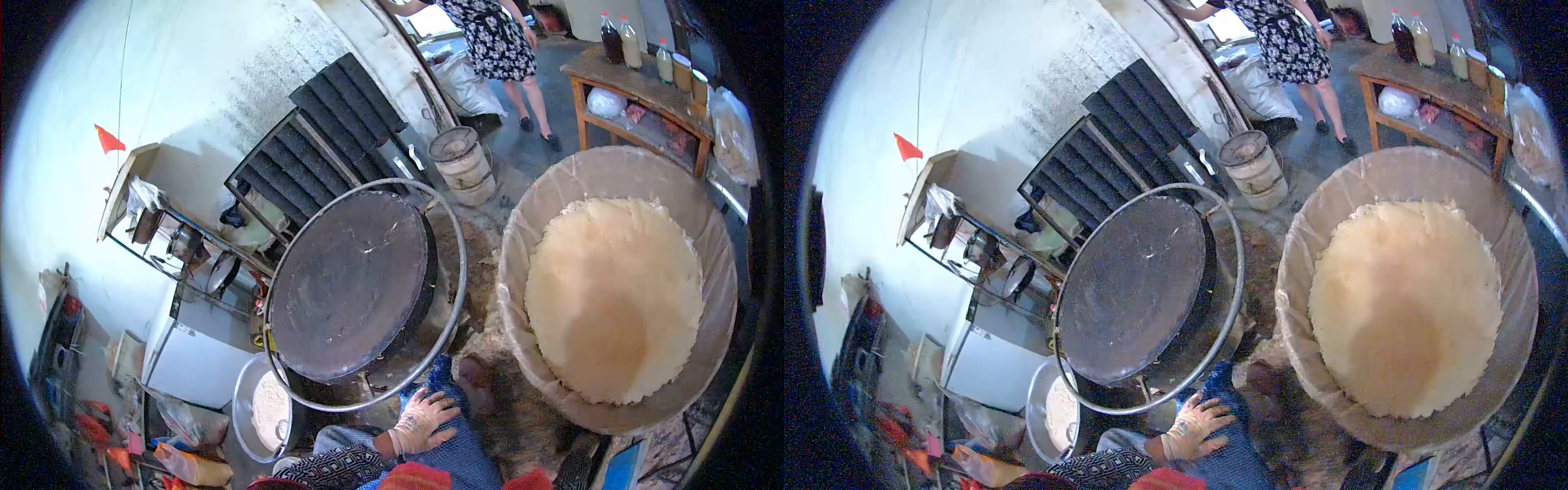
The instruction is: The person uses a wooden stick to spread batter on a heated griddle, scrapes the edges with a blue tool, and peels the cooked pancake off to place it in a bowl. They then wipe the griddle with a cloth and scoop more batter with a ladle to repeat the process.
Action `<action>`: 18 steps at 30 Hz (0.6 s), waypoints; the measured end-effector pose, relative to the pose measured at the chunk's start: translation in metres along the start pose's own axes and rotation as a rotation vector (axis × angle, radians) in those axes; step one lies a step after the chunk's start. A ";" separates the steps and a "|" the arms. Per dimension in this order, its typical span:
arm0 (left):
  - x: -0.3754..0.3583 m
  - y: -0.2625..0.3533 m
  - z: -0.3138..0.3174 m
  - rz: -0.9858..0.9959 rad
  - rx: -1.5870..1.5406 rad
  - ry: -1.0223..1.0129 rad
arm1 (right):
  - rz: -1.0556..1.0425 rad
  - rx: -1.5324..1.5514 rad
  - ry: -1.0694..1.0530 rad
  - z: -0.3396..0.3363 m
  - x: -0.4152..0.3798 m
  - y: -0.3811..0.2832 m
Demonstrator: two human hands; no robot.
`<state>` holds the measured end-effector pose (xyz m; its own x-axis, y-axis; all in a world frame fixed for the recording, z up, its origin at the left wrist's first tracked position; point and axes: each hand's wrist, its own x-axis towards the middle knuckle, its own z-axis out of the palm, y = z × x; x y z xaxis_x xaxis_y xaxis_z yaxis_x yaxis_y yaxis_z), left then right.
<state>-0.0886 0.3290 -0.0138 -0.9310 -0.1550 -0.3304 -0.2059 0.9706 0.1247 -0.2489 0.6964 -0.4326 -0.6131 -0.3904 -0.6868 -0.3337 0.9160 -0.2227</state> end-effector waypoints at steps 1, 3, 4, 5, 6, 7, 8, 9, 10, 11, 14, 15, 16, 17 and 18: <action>0.000 -0.002 0.001 0.003 -0.006 0.015 | 0.008 -0.004 -0.003 -0.009 -0.005 -0.008; -0.001 -0.003 0.003 0.017 -0.048 0.057 | 0.026 -0.019 -0.002 -0.030 -0.017 -0.020; -0.002 -0.001 -0.001 0.008 -0.048 0.073 | 0.035 -0.028 0.001 -0.042 -0.025 -0.026; -0.003 -0.002 -0.003 0.013 -0.059 0.094 | 0.046 -0.037 0.004 -0.053 -0.033 -0.031; -0.003 -0.002 -0.002 -0.001 -0.060 0.080 | 0.056 -0.050 0.006 -0.065 -0.043 -0.035; -0.004 -0.002 0.000 -0.016 -0.064 0.063 | 0.065 -0.063 0.006 -0.076 -0.050 -0.040; -0.007 -0.004 0.004 -0.013 -0.064 0.105 | 0.075 -0.077 0.003 -0.083 -0.065 -0.045; -0.011 -0.008 0.006 -0.014 -0.082 0.121 | -0.108 -0.127 0.076 -0.088 -0.071 -0.057; -0.015 -0.013 0.009 -0.008 -0.038 0.144 | -0.291 -0.186 0.139 -0.091 -0.071 -0.071; -0.021 -0.013 0.014 -0.009 -0.010 0.160 | -0.432 -0.160 0.367 -0.081 -0.061 -0.083; -0.039 -0.017 0.006 -0.060 -0.054 0.113 | -0.682 -0.264 0.277 -0.082 -0.058 -0.110; -0.046 -0.020 0.013 -0.085 -0.075 0.139 | -0.639 -0.094 0.439 -0.145 -0.110 -0.168; -0.052 -0.024 0.029 -0.077 -0.124 0.252 | -0.631 0.125 0.346 -0.196 -0.135 -0.208; -0.057 -0.030 0.041 -0.066 -0.157 0.376 | -0.865 0.301 0.495 -0.218 -0.145 -0.229; -0.061 -0.033 0.045 -0.069 -0.199 0.400 | -0.883 0.320 0.501 -0.244 -0.162 -0.253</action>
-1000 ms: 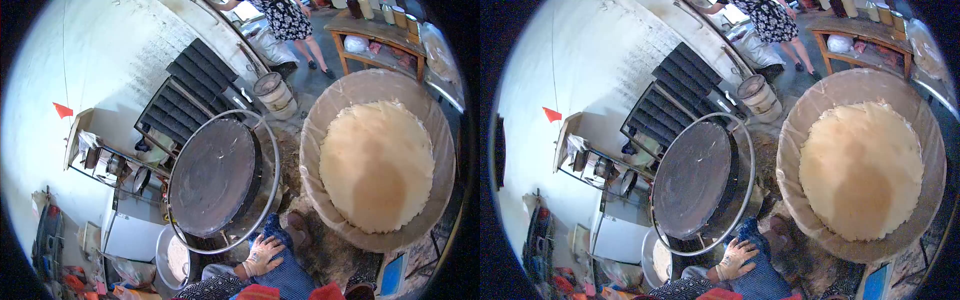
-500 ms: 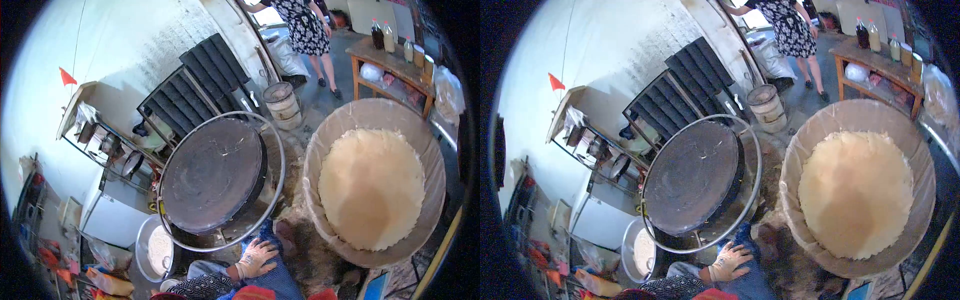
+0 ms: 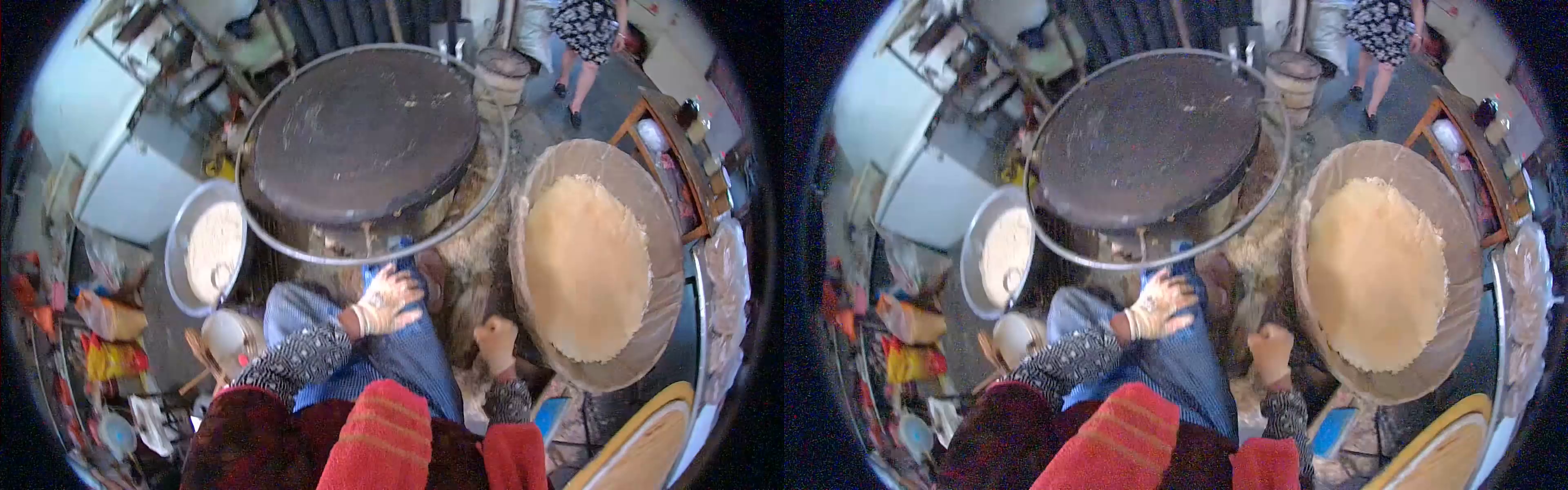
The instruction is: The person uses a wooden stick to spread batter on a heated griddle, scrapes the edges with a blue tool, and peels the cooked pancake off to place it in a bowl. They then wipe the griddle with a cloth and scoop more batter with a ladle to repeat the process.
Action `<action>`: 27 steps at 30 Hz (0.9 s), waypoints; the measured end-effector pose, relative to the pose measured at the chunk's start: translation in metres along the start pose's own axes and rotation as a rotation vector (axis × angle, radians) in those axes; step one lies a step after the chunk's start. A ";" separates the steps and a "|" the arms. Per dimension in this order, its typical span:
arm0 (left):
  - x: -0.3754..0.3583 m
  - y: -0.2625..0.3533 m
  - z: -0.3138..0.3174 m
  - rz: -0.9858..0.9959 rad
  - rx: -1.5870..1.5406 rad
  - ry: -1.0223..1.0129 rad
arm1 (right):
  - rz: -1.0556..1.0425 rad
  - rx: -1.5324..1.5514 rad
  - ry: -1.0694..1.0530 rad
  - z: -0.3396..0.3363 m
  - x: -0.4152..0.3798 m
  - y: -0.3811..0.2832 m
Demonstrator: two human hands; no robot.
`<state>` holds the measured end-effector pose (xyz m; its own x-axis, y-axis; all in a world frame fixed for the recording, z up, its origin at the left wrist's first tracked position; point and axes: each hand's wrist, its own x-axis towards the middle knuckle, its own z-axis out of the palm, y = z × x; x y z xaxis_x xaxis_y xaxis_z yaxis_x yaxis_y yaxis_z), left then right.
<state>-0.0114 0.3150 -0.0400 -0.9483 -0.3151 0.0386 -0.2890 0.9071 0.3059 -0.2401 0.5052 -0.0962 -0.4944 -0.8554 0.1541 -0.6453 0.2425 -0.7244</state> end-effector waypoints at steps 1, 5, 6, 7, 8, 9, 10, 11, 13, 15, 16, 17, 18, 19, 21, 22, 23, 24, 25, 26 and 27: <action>-0.004 -0.003 0.002 -0.004 -0.034 0.031 | -0.021 0.020 0.021 -0.018 0.022 -0.035; -0.015 -0.011 0.010 0.001 -0.090 0.141 | -0.366 -0.110 0.156 -0.065 0.094 -0.161; -0.019 -0.007 0.006 -0.033 -0.124 0.176 | -0.562 -0.180 0.192 -0.057 0.115 -0.180; -0.022 -0.004 0.008 -0.029 -0.137 0.184 | -0.759 -0.246 0.229 -0.048 0.135 -0.198; -0.027 0.000 0.010 -0.095 -0.168 0.314 | -0.819 -0.291 0.143 -0.030 0.153 -0.208; -0.031 -0.002 0.009 -0.160 -0.195 0.443 | -0.876 -0.333 0.061 -0.009 0.169 -0.212; -0.040 -0.001 -0.009 -0.141 -0.178 0.458 | -0.815 -0.442 -0.042 0.009 0.182 -0.217; -0.052 -0.005 -0.027 -0.144 -0.146 0.450 | -0.750 -0.547 -0.140 0.026 0.197 -0.219; -0.079 -0.031 -0.062 -0.138 -0.014 0.403 | -0.598 -0.214 0.101 0.069 0.231 -0.208; -0.106 -0.082 -0.091 -0.213 -0.009 0.333 | -0.350 -0.201 0.165 0.121 0.272 -0.191; -0.121 -0.103 -0.103 -0.313 0.086 0.300 | -0.243 -0.440 0.100 0.146 0.270 -0.190; -0.135 -0.128 -0.113 -0.405 0.185 0.267 | -0.128 -0.673 0.039 0.167 0.270 -0.198; -0.151 -0.161 -0.115 -0.431 0.231 0.220 | -0.075 -0.648 -0.092 0.173 0.276 -0.206; -0.168 -0.188 -0.111 -0.454 0.265 0.170 | -0.127 -0.645 -0.067 0.176 0.272 -0.208; -0.188 -0.227 -0.106 -0.326 0.265 0.176 | -0.166 -0.686 -0.129 0.171 0.269 -0.218; -0.182 -0.234 -0.103 -0.371 0.334 0.033 | -0.213 -0.694 -0.104 0.173 0.269 -0.214; -0.173 -0.237 -0.100 -0.413 0.415 -0.090 | -0.269 -0.708 -0.062 0.173 0.268 -0.207; -0.169 -0.239 -0.099 -0.403 0.412 -0.129 | -0.278 -0.701 -0.096 0.169 0.269 -0.207; -0.168 -0.237 -0.095 -0.402 0.414 -0.165 | -0.294 -0.691 -0.128 0.163 0.272 -0.207; -0.167 -0.234 -0.086 -0.406 0.403 -0.125 | -0.292 -0.676 -0.165 0.156 0.275 -0.208; -0.170 -0.233 -0.075 -0.417 0.388 -0.097 | -0.289 -0.653 -0.214 0.151 0.277 -0.210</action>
<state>0.2269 0.1364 -0.0464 -0.7460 -0.6579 -0.1037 -0.6509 0.7531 -0.0952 -0.1538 0.1484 -0.0029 -0.1710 -0.9807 0.0952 -0.9802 0.1595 -0.1176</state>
